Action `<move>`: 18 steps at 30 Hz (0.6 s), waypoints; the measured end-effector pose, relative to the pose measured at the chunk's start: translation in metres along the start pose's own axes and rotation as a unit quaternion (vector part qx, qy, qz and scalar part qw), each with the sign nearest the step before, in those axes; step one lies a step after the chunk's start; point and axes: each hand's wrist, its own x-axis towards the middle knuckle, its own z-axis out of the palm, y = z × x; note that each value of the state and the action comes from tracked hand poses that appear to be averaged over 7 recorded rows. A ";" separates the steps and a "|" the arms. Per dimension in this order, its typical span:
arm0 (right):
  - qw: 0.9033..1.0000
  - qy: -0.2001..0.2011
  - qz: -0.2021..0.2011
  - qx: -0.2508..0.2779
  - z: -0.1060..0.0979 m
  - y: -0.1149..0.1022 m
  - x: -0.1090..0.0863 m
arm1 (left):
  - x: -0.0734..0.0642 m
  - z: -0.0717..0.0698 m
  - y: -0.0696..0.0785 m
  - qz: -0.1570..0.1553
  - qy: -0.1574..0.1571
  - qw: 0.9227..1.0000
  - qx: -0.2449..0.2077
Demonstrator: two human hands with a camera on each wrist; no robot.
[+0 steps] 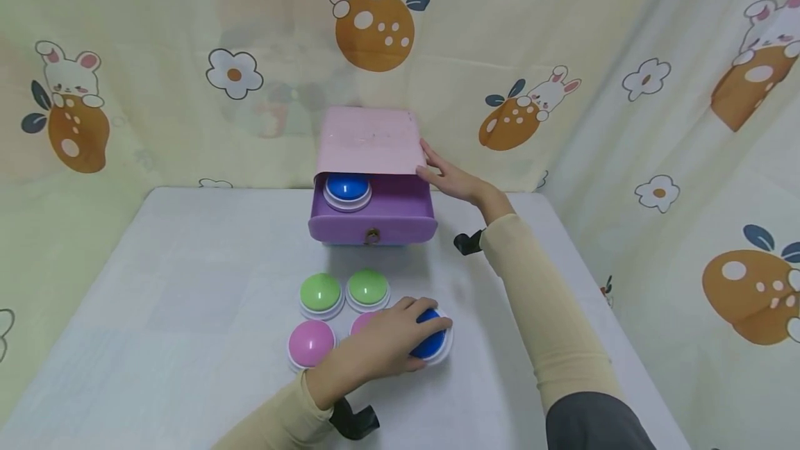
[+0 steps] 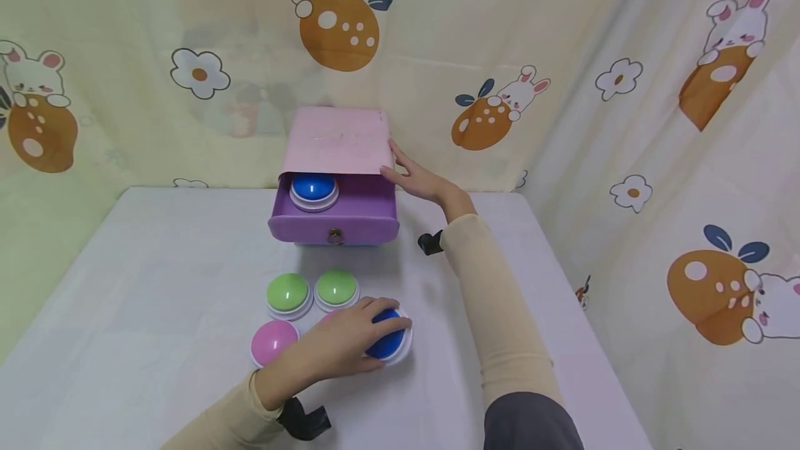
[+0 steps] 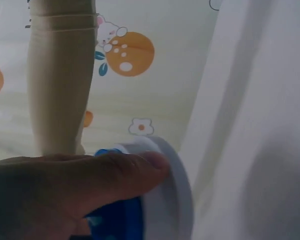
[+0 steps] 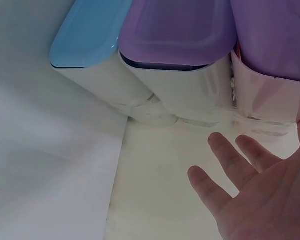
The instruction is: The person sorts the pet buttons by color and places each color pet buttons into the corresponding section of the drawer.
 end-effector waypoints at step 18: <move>1.000 0.009 -0.015 -0.004 0.001 0.003 0.001 | -0.004 -0.049 -0.027 0.006 0.264 0.964 0.018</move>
